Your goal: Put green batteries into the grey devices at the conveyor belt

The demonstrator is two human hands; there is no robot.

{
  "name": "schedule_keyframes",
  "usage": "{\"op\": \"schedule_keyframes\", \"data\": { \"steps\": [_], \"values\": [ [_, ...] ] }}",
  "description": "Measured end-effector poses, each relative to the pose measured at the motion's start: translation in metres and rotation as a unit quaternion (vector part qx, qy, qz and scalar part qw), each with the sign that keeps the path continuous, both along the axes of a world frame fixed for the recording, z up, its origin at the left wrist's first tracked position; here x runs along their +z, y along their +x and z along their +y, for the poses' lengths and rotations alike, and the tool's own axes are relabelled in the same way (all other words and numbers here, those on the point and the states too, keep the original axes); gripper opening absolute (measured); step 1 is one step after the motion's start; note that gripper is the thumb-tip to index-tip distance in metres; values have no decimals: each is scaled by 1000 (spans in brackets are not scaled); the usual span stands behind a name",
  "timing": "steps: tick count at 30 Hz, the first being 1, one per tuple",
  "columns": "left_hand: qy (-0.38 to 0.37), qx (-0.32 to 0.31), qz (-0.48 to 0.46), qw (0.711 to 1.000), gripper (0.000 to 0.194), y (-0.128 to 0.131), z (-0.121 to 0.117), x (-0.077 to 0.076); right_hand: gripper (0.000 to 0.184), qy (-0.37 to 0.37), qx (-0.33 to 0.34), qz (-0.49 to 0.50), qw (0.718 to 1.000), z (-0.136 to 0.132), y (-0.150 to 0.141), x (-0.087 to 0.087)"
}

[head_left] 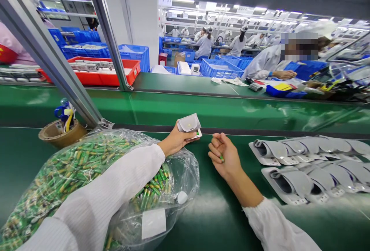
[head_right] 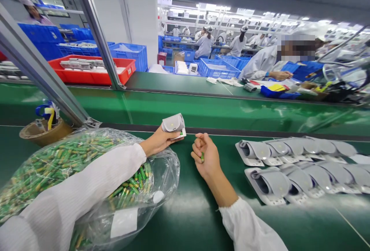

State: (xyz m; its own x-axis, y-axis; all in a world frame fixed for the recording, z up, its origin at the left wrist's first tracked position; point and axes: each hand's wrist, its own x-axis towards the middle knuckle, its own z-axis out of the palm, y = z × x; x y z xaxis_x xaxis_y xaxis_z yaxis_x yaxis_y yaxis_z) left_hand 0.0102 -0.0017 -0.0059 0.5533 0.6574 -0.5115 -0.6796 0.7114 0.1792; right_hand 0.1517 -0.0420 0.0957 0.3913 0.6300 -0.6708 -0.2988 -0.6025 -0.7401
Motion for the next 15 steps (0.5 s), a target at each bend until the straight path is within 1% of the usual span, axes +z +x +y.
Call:
{"op": "schedule_keyframes", "data": {
  "steps": [1, 2, 3, 5, 8, 10, 11, 13, 14, 15],
  "values": [
    [-7, 5, -1, 1000, 74, -1, 1, 0, 25, -33, -74, 56, 995, 4, 3, 4],
    [-13, 10, -1, 1000, 74, -1, 2, 0, 26, -60, -122, 88, 987, 8, 6, 7],
    [-19, 14, -1, 1000, 73, -2, 3, -1, 27, -82, -153, 102, 979, 12, 8, 10],
    [-28, 12, -5, 1000, 70, -3, 4, -1, 26, -107, -186, 123, 969, 17, 10, 15],
    [-42, -16, -20, 999, 67, -6, 6, 0, 23, -107, -199, 169, 959, 19, 6, 20],
    [-51, -27, -32, 998, 68, -7, 7, 1, 22, -134, -184, 165, 960, 18, 2, 22],
    [-54, -27, -35, 998, 69, -7, 7, 1, 22, -161, -160, 145, 963, 17, 0, 22],
    [-58, -24, -33, 997, 68, -7, 8, 3, 26, -202, -76, 80, 973, 14, -1, 19],
    [-58, -26, -30, 998, 67, -8, 7, 3, 30, -200, -23, 38, 979, 12, -1, 16],
    [-56, -30, -27, 998, 66, -8, 7, 4, 33, -183, 28, -8, 983, 10, 1, 11]
  ]
}}
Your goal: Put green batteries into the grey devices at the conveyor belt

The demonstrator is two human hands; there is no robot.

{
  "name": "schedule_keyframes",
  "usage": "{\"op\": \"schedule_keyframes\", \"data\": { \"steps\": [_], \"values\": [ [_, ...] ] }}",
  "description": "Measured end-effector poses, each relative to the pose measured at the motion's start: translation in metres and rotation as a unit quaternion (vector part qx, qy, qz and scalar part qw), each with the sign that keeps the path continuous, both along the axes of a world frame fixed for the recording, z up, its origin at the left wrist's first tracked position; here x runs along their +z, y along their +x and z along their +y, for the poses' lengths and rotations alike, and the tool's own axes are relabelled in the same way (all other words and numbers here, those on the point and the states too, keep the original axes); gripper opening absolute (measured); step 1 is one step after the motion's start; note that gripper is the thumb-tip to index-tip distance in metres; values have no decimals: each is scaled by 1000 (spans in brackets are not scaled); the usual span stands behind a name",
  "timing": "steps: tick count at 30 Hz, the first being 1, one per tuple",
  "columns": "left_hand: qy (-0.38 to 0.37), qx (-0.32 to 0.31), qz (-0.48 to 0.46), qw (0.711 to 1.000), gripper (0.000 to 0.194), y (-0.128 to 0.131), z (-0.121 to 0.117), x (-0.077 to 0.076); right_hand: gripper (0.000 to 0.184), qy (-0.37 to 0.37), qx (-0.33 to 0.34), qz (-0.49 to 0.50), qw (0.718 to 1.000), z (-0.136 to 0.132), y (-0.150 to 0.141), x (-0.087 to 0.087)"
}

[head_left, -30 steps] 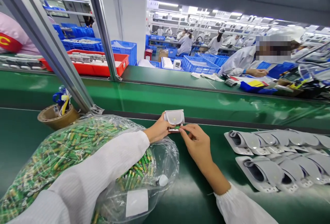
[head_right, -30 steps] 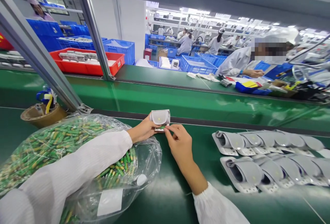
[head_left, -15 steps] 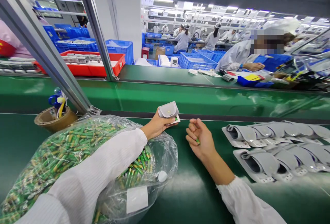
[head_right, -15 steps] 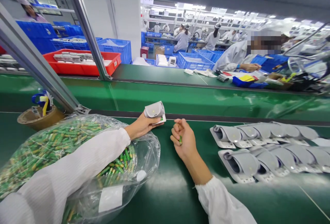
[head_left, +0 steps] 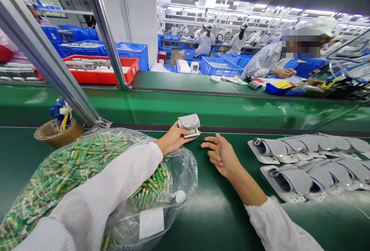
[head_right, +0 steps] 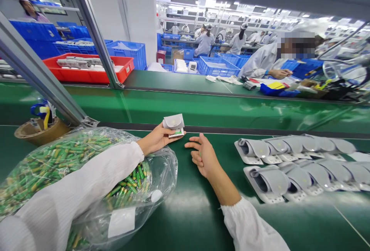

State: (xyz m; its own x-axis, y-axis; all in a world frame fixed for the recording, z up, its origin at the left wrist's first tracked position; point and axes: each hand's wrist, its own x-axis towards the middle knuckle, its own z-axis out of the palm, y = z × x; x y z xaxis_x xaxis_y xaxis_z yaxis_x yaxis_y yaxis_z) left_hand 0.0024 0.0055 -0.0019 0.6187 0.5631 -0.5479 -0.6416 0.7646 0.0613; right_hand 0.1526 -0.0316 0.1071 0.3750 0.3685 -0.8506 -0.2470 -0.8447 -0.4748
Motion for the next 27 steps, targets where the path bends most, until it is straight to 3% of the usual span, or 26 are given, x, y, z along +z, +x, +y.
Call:
{"op": "schedule_keyframes", "data": {
  "steps": [2, 4, 7, 9, 10, 12, 16, 18, 21, 23, 27],
  "values": [
    [7, -9, 4, 1000, 65, 0, -1, 1, 37, 54, 113, -79, 989, -5, 7, -12],
    [13, -13, 8, 1000, 65, -1, -2, 2, 52, 106, 224, -148, 957, -11, 18, -26],
    [13, -3, 19, 1000, 68, 0, -2, 1, 70, 177, 389, -226, 876, -22, 33, -43],
    [11, 4, 23, 1000, 69, 1, -2, 0, 64, 212, 450, -269, 824, -27, 39, -50],
    [10, 5, 25, 1000, 68, 1, -1, -1, 58, 218, 460, -281, 813, -29, 40, -51],
    [11, 4, 32, 999, 66, 2, -1, -2, 50, 211, 447, -276, 824, -31, 40, -50],
    [30, 8, 41, 999, 67, 4, -2, -4, 71, 163, 371, -224, 886, -27, 31, -40],
    [51, 5, 62, 997, 71, 5, -4, -5, 71, 141, 279, -185, 932, -23, 24, -34],
    [88, -16, 102, 991, 80, 8, -7, -6, 48, 99, 78, -73, 989, -17, 15, -28],
    [106, -25, 118, 987, 84, 9, -9, -6, 40, 90, 2, -19, 996, -13, 12, -25],
    [132, -9, 136, 982, 85, 12, -11, -9, 57, 93, -23, -14, 995, -9, 7, -19]
  ]
}}
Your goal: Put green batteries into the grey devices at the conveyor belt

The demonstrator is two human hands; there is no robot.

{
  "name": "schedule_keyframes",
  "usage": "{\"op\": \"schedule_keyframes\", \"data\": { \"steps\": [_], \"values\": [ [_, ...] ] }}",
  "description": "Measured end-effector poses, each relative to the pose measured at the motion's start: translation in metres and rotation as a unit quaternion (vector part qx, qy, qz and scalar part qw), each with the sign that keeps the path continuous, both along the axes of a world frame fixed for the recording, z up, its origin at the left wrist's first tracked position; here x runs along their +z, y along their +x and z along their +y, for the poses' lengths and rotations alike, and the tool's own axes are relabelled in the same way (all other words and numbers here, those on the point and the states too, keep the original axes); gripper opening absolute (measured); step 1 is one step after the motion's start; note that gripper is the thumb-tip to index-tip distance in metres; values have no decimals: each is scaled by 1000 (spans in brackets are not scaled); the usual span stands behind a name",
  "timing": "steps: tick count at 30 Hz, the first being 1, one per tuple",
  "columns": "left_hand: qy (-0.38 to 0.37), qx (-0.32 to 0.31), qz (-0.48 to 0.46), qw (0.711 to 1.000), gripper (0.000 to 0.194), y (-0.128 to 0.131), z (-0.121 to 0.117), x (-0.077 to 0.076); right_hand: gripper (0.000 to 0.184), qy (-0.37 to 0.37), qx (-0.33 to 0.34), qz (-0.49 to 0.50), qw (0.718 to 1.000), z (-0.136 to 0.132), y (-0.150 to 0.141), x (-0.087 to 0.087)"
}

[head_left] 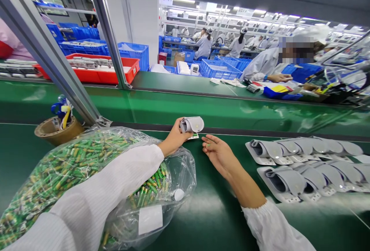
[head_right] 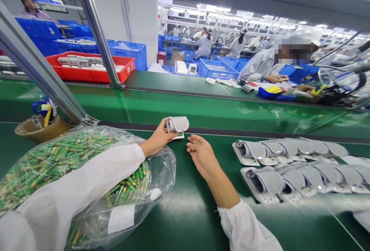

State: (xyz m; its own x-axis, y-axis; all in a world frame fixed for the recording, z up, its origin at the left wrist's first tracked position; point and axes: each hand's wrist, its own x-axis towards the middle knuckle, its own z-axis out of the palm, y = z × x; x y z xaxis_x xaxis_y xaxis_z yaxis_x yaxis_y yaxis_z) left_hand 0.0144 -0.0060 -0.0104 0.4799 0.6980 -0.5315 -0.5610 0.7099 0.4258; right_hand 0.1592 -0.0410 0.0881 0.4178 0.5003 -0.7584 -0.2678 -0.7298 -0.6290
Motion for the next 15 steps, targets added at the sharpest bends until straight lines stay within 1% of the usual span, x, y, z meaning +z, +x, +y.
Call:
{"op": "schedule_keyframes", "data": {
  "steps": [4, 7, 8, 9, 12, 15],
  "values": [
    [48, 15, 9, 999, 76, 2, -1, -3, 62, 11, 30, -6, 999, -3, -4, -1],
    [63, 12, 28, 998, 75, 2, -2, -6, 80, 20, 24, -63, 997, -4, -1, -6],
    [66, 11, 34, 997, 75, 2, -2, -6, 84, 22, 31, -86, 996, -4, 0, -8],
    [69, 9, 38, 997, 75, 3, -2, -7, 85, 23, 49, -104, 993, -4, 2, -9],
    [74, 12, 36, 997, 75, 3, -3, -7, 85, 19, 140, -129, 982, -6, 5, -12],
    [74, 9, 41, 996, 75, 3, -2, -6, 77, 26, 210, -147, 966, -12, 3, -13]
  ]
}}
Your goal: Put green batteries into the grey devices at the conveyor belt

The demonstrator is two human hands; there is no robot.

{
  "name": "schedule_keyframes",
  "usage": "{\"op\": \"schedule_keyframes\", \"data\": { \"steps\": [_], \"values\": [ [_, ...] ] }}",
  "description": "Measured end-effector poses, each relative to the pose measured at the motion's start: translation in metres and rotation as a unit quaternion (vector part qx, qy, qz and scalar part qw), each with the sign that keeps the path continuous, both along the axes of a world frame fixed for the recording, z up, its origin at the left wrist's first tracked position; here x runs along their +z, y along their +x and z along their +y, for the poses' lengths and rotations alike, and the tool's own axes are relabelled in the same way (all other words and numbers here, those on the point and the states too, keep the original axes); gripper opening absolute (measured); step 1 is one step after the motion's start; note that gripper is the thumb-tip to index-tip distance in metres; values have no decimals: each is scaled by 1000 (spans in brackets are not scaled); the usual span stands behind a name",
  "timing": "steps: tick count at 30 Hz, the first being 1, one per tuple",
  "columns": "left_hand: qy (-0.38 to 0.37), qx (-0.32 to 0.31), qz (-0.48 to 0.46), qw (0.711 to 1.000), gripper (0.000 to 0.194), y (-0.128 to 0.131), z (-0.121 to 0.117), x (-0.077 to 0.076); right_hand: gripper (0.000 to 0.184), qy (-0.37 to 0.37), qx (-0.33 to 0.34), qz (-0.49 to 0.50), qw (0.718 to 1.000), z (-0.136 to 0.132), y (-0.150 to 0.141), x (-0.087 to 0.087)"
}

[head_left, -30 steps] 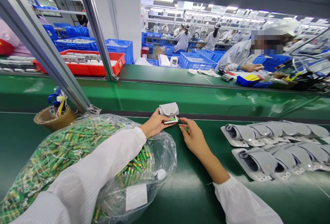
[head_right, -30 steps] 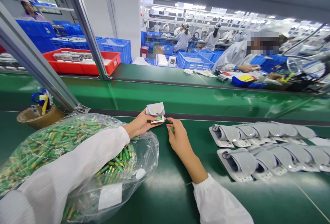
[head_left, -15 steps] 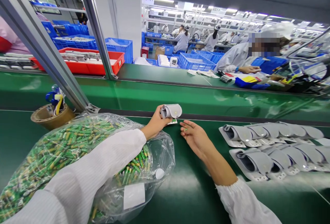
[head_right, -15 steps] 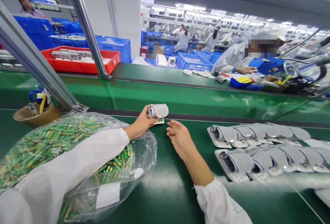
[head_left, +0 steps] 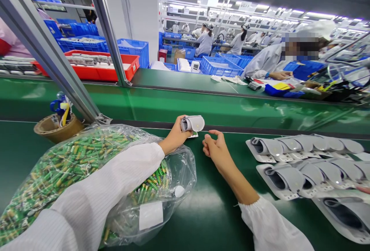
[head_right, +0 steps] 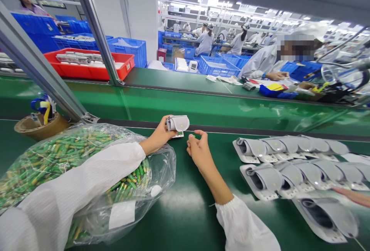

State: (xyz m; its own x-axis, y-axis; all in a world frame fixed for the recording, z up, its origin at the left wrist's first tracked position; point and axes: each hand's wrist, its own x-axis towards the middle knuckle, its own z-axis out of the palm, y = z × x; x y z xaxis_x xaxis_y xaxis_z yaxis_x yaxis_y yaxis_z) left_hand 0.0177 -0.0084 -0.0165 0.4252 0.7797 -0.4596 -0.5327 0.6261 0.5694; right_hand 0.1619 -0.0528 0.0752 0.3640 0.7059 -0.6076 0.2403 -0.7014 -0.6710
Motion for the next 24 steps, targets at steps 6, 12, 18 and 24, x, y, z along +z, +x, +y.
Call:
{"op": "schedule_keyframes", "data": {
  "steps": [6, 12, 18, 24],
  "values": [
    [32, -7, -13, 999, 71, 0, -1, 2, 47, 20, 273, -168, 947, -13, -1, -1],
    [73, -22, -9, 997, 70, 1, -3, 0, 56, 23, 237, -168, 956, -14, 2, -7],
    [108, -59, -55, 991, 79, -4, -4, 6, 67, 2, 137, -134, 981, -8, 1, -4],
    [-27, -87, -79, 993, 79, -6, -2, 15, 72, 29, 66, -42, 997, -6, -6, -8]
  ]
}}
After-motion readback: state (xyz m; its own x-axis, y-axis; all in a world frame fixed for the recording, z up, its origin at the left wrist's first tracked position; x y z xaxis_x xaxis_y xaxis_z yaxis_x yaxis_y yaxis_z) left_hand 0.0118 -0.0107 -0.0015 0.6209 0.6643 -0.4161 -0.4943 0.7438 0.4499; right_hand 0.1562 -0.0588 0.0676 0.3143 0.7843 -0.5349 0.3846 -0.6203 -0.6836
